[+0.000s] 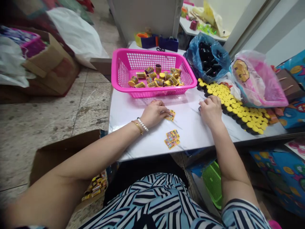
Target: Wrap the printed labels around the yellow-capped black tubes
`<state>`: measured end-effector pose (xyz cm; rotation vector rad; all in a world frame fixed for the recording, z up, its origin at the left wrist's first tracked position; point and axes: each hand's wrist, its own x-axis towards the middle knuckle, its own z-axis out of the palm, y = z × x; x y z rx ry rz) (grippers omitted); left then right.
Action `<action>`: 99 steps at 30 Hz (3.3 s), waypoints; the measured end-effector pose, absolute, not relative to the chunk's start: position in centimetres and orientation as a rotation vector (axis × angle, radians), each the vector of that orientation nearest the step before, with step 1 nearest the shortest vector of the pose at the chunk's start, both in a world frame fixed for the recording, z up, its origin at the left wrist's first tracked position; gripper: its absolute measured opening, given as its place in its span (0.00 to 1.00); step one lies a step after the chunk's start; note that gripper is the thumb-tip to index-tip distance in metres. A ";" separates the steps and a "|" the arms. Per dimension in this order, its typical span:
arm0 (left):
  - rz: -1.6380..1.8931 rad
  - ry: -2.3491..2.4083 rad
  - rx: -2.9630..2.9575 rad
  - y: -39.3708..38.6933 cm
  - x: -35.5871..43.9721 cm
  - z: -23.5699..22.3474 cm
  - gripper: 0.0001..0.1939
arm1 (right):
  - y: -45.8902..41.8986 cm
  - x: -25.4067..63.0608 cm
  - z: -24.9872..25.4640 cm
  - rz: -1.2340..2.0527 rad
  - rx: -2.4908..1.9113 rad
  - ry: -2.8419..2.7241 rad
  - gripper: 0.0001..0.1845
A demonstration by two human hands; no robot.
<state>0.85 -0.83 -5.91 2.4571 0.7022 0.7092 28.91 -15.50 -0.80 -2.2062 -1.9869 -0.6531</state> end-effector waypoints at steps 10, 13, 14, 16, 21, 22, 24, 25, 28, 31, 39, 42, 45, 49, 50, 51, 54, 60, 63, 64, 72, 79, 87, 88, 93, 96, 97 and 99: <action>1.159 0.736 2.234 -2.4 -0.5 -4.4 0.08 | -15.7 20.2 -0.3 -0.308 -1.845 -1.772 0.15; 1.224 0.691 2.227 -3.3 -0.7 -3.8 0.11 | -15.4 17.4 -0.4 0.006 -1.719 -1.509 0.17; 1.232 0.673 2.224 -3.5 -0.8 -3.6 0.11 | -15.0 16.7 -0.5 0.115 -1.688 -1.462 0.17; 1.238 0.660 2.191 -3.8 -0.9 -3.2 0.12 | -13.8 15.7 -0.6 0.280 -1.632 -1.375 0.18; 1.274 0.841 1.862 -4.0 -1.7 -1.4 0.13 | -10.3 15.0 -1.1 0.482 -1.454 -1.102 0.21; 1.285 0.859 1.778 -4.0 -1.9 -1.2 0.13 | -9.9 14.8 -1.2 0.455 -1.454 -1.058 0.23; 1.271 0.852 1.653 -4.2 -2.0 -0.8 0.16 | -9.6 14.4 -1.4 0.390 -1.483 -1.019 0.25; 1.247 0.838 1.617 -4.3 -1.9 -0.8 0.17 | -9.6 14.2 -1.5 0.377 -1.497 -1.021 0.25; 1.169 0.824 1.543 -4.4 -1.8 -0.8 0.17 | -9.9 13.4 -1.8 0.368 -1.495 -1.028 0.25; 1.163 0.836 1.472 -4.2 -1.7 -0.8 0.18 | -10.2 13.2 -2.1 0.318 -1.480 -1.022 0.24; 1.207 0.749 1.432 -3.5 -1.6 -1.2 0.13 | -10.4 13.2 -3.0 0.088 -1.474 -1.260 0.22; 1.224 0.782 1.487 -3.0 -1.6 -1.5 0.10 | -10.1 12.8 -3.5 -0.048 -1.439 -1.465 0.21; 1.091 0.792 1.370 -2.3 -1.8 -1.5 0.11 | -9.7 12.8 -3.6 -0.146 -1.502 -1.626 0.20; 0.768 0.781 1.114 -1.2 -2.1 -1.4 0.15 | -11.2 14.7 -2.6 -0.318 -1.709 -1.686 0.15; 0.713 0.777 1.062 -1.0 -2.1 -1.4 0.14 | -11.9 15.7 -2.4 -0.374 -1.795 -1.670 0.16; 0.670 0.768 1.012 -0.8 -2.1 -1.5 0.13 | -12.7 16.7 -2.3 -0.416 -1.895 -1.642 0.20; 0.590 0.729 0.868 -0.3 -1.9 -1.6 0.07 | -14.4 19.9 -2.7 -0.282 -2.086 -1.582 0.19; 0.468 0.709 0.596 0.0 -1.8 -1.1 0.06 | -13.4 20.7 -2.3 0.711 -1.414 -1.028 0.20; 0.445 0.648 0.539 0.1 -2.1 -1.0 0.07 | -12.1 18.7 -0.9 1.013 -1.087 -0.872 0.23; 0.439 0.626 0.529 0.1 -2.1 -1.0 0.06 | -11.8 18.1 -0.6 1.039 -1.056 -0.867 0.23; 0.422 0.612 0.482 0.1 -2.1 -0.5 0.02 | -10.6 16.6 -1.3 0.915 -1.127 -0.926 0.22; 0.430 0.586 0.458 0.1 -2.0 -0.4 0.06 | -10.8 16.3 -0.7 0.535 -1.329 -1.227 0.19; 0.477 0.626 0.541 0.1 -1.9 -0.6 0.05 | -11.2 15.4 0.9 -0.046 -1.490 -1.671 0.13; 0.483 0.628 0.555 0.1 -1.9 -0.7 0.05 | -11.1 15.4 0.8 -0.070 -1.496 -1.683 0.13; 0.546 0.639 0.638 0.3 -1.9 -1.1 0.07 | -10.7 15.2 -0.1 -0.163 -1.519 -1.692 0.13; 0.614 0.650 0.719 0.1 -2.0 -1.2 0.07 | -10.7 15.0 -0.6 -0.081 -1.472 -1.672 0.14; 0.626 0.642 0.747 0.0 -2.0 -1.2 0.07 | -10.7 15.0 -0.7 -0.010 -1.457 -1.658 0.15; 0.631 0.612 0.806 -0.1 -2.2 -1.1 0.09 | -10.8 15.1 -0.9 0.144 -1.451 -1.617 0.16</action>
